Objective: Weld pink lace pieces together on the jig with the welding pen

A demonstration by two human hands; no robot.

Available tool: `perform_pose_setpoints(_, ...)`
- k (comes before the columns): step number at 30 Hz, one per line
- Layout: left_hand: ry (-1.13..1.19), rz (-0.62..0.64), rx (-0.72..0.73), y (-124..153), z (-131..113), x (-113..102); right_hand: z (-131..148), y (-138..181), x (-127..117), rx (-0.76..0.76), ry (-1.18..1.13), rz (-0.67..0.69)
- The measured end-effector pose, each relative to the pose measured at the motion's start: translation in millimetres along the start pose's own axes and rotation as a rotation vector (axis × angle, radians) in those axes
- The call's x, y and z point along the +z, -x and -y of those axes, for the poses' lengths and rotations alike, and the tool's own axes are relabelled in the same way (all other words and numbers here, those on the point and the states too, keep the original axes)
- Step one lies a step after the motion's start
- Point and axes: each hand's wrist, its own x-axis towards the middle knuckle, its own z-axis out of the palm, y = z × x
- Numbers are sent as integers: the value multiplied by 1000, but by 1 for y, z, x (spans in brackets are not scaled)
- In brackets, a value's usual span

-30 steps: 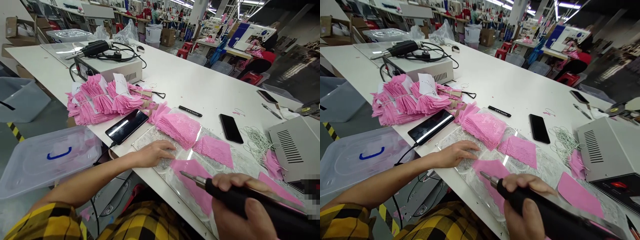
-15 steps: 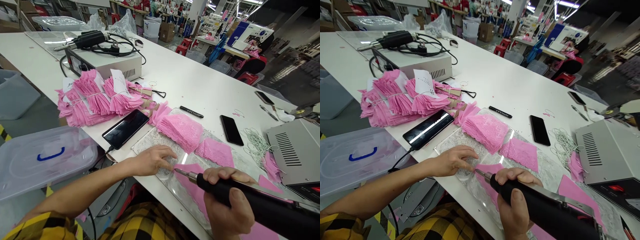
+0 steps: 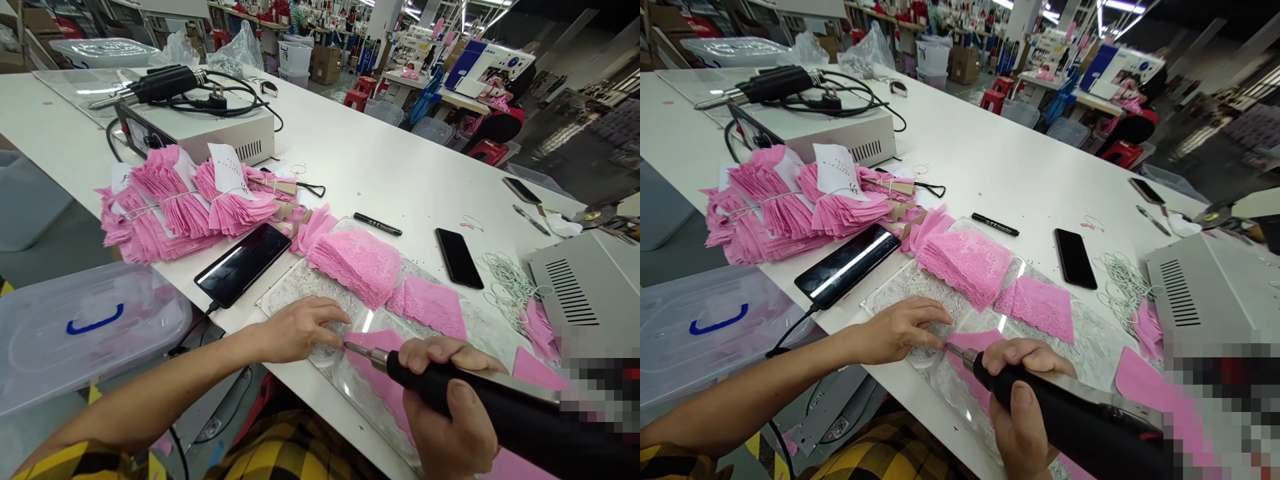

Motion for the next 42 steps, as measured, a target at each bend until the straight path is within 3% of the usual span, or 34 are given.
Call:
perform_pose_setpoints(6, -8, -28, 31, 0, -1, 0, -4, -6, -2, -39, 10, -63)
perform_pose_setpoints(15, -91, -25, 25, 2, -1, 3, -8, -4, 2, -53, 25, -27)
perform_pose_setpoints(19, -98, -64, 44, 0, -2, -1, 0, -11, 0, -47, 8, -108)
perform_pose_setpoints(25, -85, -83, 98, -20, -20, 3, 27, -26, -49, -123, 82, -385)
perform_pose_setpoints(31, -114, -3, 159, -55, -46, 40, 40, -21, -97, -114, 114, -558)
perform_pose_setpoints(36, -173, 93, 188, -71, -55, 63, 41, -19, -105, -129, 95, -533)
perform_pose_setpoints(42, -218, 186, 159, -73, -55, 67, 36, -18, -105, -131, 99, -463)
